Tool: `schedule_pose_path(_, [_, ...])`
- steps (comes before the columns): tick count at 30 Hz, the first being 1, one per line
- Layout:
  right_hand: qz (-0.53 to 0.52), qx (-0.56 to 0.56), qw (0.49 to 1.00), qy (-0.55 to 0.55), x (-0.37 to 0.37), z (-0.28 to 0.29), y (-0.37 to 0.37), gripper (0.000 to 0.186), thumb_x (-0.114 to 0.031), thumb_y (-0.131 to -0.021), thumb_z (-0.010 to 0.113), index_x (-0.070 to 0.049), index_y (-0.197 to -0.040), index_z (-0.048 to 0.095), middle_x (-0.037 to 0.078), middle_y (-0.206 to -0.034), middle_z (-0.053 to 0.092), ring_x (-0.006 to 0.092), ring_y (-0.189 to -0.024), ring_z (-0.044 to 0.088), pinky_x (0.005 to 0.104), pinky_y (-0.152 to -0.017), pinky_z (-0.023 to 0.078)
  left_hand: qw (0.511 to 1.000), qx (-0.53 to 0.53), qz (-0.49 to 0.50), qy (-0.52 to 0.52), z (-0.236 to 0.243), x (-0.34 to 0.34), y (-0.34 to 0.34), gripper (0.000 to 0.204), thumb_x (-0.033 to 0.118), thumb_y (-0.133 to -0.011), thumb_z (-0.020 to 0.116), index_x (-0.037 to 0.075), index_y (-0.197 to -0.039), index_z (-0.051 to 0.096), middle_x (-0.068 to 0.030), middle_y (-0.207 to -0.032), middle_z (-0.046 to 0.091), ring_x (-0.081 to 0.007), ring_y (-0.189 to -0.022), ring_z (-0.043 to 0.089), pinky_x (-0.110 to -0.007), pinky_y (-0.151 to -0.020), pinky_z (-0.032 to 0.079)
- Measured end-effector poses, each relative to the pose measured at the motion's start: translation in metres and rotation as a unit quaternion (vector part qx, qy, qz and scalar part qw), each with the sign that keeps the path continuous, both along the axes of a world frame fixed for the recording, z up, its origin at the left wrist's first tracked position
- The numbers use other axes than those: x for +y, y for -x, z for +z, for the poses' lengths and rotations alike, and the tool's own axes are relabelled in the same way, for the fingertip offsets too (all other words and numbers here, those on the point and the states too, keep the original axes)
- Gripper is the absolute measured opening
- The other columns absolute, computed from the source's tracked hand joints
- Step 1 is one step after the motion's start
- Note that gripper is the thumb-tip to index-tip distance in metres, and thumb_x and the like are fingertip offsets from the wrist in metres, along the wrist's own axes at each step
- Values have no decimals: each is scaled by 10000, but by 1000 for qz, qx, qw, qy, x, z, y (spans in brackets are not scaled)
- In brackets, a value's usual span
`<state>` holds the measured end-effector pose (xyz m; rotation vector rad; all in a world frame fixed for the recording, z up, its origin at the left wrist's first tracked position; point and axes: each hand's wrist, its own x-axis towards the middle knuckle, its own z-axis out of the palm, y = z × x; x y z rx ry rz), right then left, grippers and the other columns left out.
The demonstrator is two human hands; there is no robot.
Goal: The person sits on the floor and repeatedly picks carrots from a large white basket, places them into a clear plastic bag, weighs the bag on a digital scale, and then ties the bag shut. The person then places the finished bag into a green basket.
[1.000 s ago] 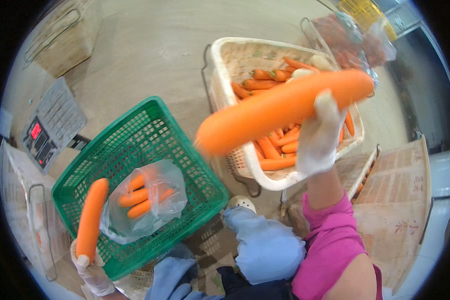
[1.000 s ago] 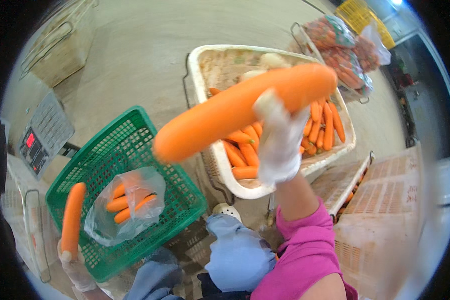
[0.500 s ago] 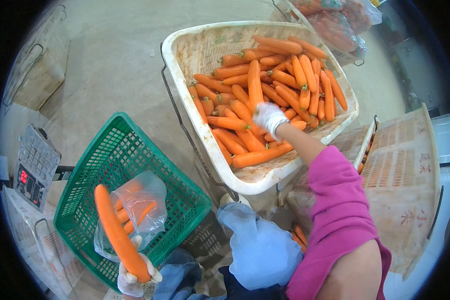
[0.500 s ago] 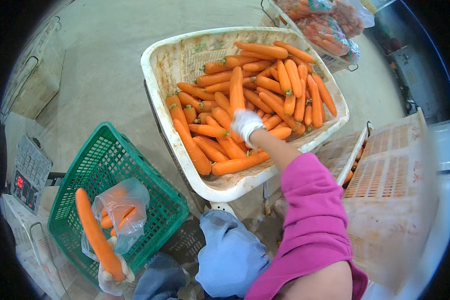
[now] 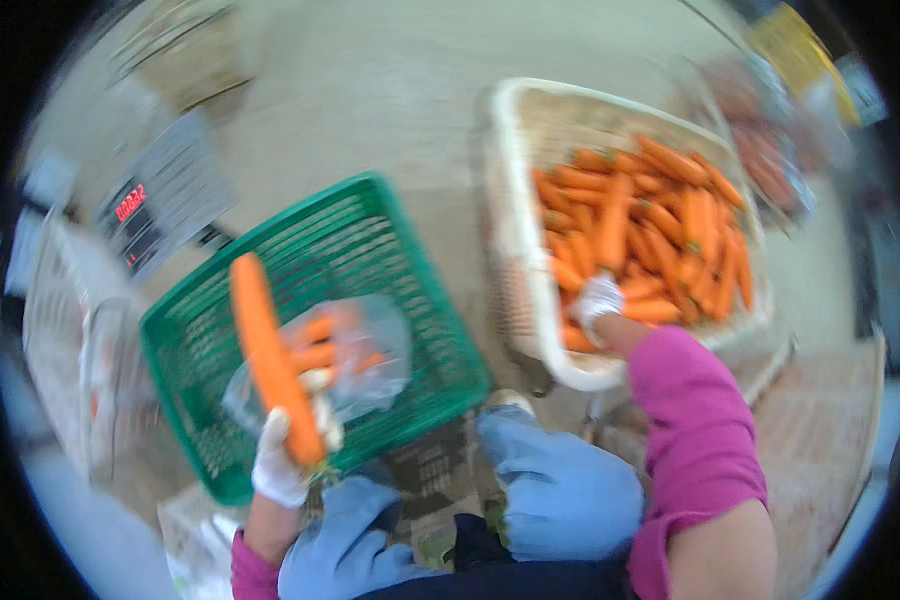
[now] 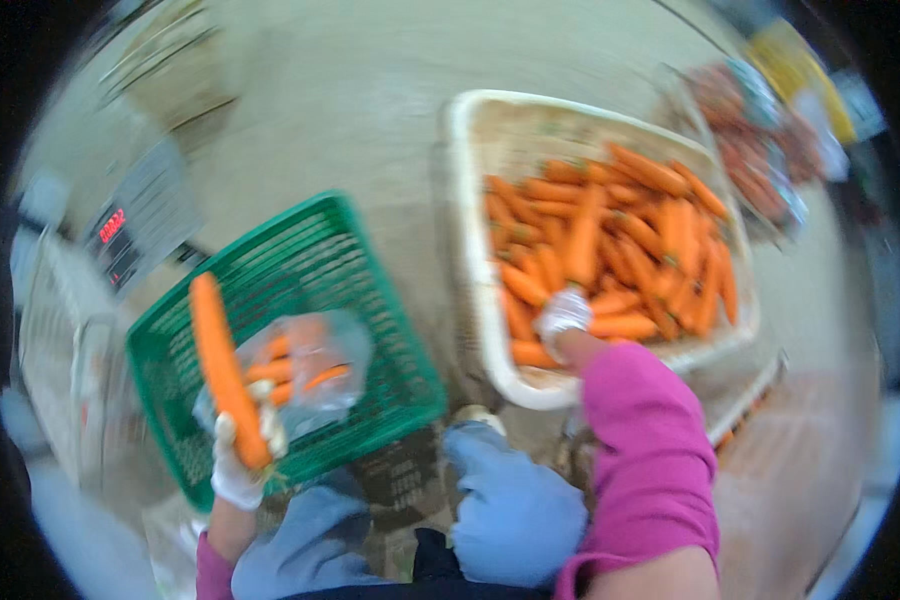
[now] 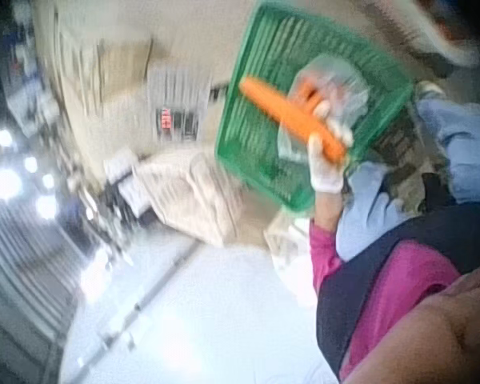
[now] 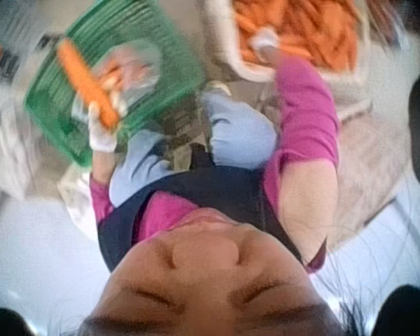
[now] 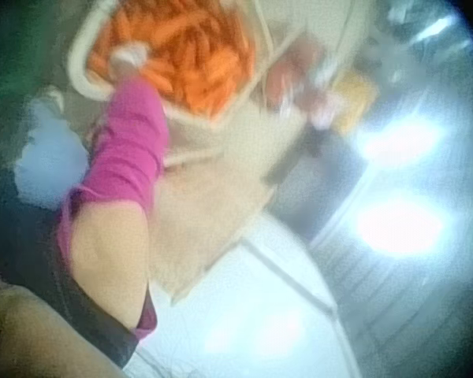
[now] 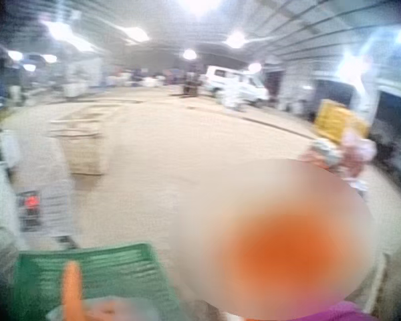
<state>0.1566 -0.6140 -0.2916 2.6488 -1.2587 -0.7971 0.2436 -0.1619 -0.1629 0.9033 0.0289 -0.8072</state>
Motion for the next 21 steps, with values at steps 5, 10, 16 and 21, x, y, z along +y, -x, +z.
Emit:
schedule_pose_path(5, [-20,-86,996,2,3,-8,21,522,-353,-611,761,9,-950,600,186,-964,637,291,-920,629,354,-805,498,998,53,-6,28,-11,9,-11,712,457,-806,614,-17,-1296,405,-92,-889,563,-212,-808,576,-332,-746,473])
schedule_pose_path(10, [-45,-73,990,-108,1,2,13,583,-383,-597,776,-2,-970,540,201,-990,617,327,-930,609,371,-797,477,999,25,-18,27,-10,18,-13,718,384,-782,641,-26,-1311,381,-92,-893,566,-218,-810,573,-334,-755,468])
schedule_pose_path(16, [-34,-1,973,-229,-17,-2,-3,607,-379,-624,770,16,-1040,569,210,-1074,606,272,-1012,588,374,-817,480,999,-5,15,-39,-7,15,4,732,342,-683,713,-40,-1243,438,-103,-859,568,-211,-743,565,-333,-674,488])
schedule_pose_path(21, [-137,-240,912,-304,-63,21,22,599,-340,-638,792,13,-1056,550,120,-875,633,223,-693,587,318,-620,482,985,-87,13,-150,-1,47,6,761,373,-566,756,-50,-1141,491,-88,-850,549,-188,-705,539,-297,-642,465])
